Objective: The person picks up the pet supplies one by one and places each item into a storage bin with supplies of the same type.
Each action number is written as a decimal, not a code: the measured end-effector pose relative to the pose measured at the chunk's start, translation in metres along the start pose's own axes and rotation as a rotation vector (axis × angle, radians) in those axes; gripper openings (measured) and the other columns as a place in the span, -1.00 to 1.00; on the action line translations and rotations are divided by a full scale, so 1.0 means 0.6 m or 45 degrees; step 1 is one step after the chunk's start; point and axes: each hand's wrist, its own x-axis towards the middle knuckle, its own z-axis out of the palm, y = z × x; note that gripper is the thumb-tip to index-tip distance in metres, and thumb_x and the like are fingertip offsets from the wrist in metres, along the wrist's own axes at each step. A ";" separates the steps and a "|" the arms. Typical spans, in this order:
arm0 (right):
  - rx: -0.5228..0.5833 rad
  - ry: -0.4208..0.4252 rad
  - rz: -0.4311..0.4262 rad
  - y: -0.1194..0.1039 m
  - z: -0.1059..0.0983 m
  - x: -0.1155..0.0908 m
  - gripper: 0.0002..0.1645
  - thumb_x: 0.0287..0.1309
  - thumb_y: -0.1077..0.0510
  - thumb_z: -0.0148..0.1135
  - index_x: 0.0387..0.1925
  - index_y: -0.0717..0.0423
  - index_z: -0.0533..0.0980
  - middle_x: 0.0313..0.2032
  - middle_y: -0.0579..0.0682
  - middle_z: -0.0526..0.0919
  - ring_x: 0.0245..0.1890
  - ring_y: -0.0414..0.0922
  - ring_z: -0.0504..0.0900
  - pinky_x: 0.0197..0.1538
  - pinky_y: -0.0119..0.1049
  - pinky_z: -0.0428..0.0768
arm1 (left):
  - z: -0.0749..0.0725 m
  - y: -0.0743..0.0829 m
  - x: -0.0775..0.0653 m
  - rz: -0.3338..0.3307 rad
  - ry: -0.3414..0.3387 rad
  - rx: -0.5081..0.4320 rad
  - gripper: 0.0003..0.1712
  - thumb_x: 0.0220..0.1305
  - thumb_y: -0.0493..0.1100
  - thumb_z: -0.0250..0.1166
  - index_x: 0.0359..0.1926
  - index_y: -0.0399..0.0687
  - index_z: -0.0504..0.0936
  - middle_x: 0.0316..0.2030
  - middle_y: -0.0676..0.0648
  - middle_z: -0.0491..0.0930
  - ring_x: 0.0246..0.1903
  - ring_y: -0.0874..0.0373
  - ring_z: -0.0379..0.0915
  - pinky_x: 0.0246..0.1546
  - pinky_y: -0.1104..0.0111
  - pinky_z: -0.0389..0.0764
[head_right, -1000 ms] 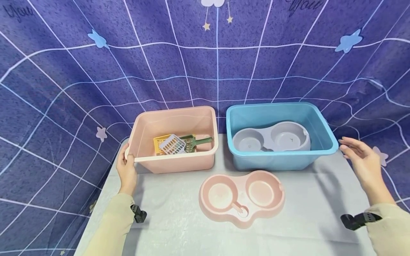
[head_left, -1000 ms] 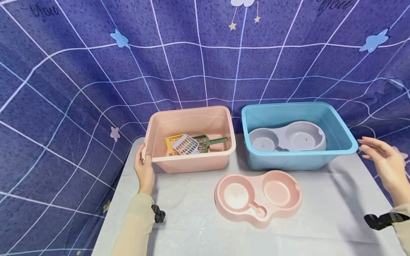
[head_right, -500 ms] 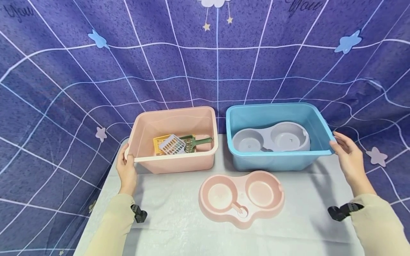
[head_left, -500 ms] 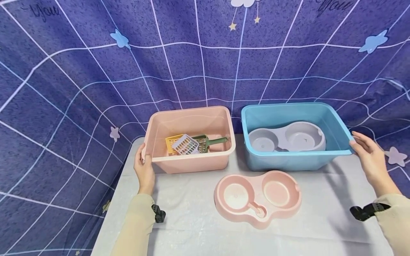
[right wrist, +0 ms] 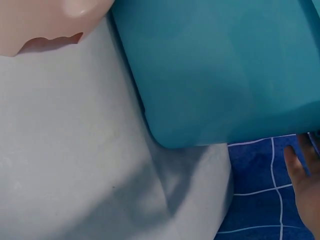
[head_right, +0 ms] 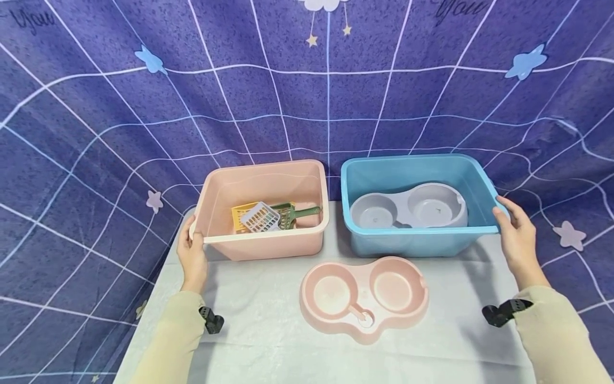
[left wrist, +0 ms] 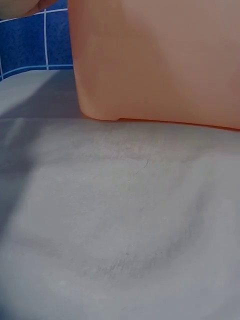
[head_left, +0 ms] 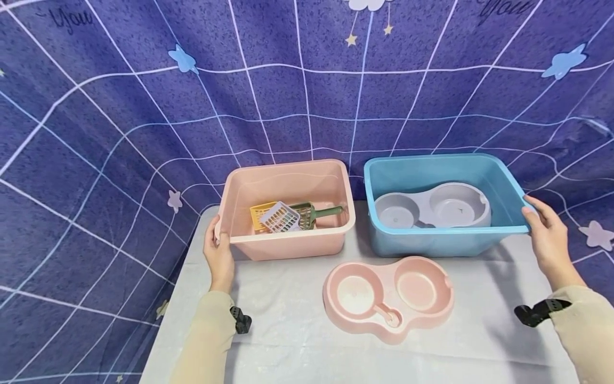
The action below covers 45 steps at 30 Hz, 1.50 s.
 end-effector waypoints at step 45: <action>0.086 0.092 -0.010 0.016 0.004 0.007 -0.60 0.33 0.25 0.21 0.17 0.00 0.59 -0.20 -0.32 0.68 -0.24 -0.39 0.58 -0.25 -0.71 0.51 | -0.058 0.002 -0.023 0.004 -0.156 0.285 -0.35 0.52 -0.01 0.06 0.52 0.00 0.16 0.43 -0.08 0.23 0.39 0.06 0.11 0.33 0.45 0.25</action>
